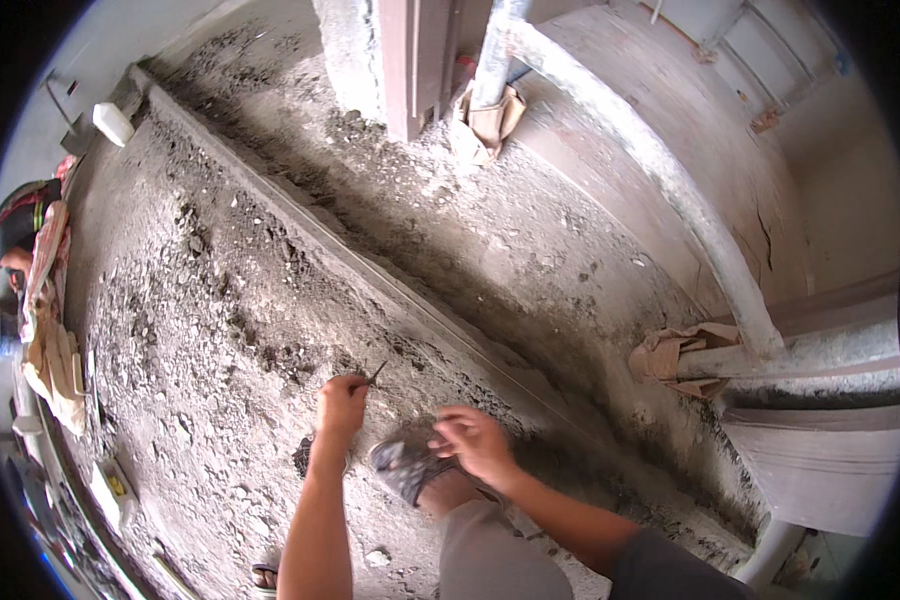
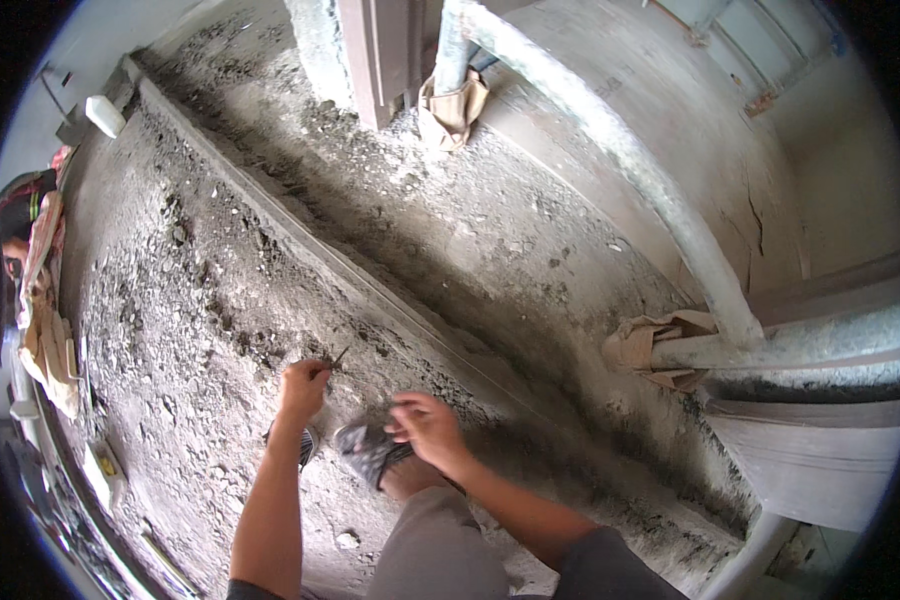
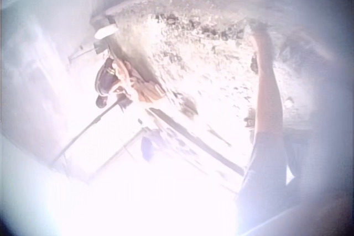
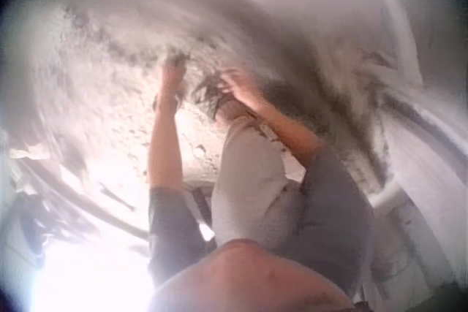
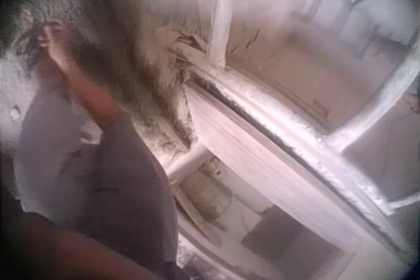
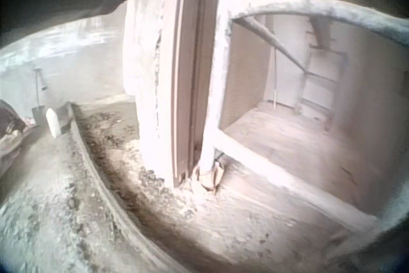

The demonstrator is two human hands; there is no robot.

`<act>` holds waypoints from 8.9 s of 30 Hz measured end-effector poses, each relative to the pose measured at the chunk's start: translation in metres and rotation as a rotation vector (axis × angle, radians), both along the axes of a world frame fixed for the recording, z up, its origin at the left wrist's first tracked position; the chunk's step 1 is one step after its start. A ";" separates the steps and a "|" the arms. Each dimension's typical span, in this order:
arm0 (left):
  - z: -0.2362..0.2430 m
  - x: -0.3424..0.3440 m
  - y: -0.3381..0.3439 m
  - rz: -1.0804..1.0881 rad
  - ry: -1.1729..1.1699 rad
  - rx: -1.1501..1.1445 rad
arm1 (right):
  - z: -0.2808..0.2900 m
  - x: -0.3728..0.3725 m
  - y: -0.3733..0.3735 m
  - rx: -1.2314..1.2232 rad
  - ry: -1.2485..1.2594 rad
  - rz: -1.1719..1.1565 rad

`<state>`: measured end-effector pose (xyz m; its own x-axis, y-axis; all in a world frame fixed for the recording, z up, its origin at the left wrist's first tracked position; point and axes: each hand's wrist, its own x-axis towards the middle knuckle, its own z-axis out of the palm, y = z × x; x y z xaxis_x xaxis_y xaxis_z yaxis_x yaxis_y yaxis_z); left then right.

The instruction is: The person gathers nails from the floor, then places them one by one into a narrow trench along a concrete floor. Other workers are visible in the background mixing materials.

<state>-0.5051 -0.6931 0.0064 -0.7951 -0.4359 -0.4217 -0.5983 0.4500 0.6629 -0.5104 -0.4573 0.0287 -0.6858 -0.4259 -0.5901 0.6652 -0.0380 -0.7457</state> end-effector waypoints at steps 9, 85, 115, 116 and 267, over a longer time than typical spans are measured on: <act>-0.050 -0.021 0.018 0.054 0.165 -0.083 | -0.010 -0.076 0.079 0.143 0.190 -0.530; -0.046 -0.045 0.021 0.026 0.242 -0.048 | -0.098 -0.216 -0.041 0.556 0.401 -0.193; -0.054 -0.055 0.028 0.002 0.256 -0.089 | -0.102 -0.211 -0.033 0.648 0.632 0.057; -0.053 -0.053 0.026 0.001 0.260 -0.087 | -0.102 -0.211 -0.032 0.627 0.616 0.071; 0.536 0.140 -0.417 0.815 -0.135 0.291 | 0.631 -0.191 -0.568 0.442 0.508 1.102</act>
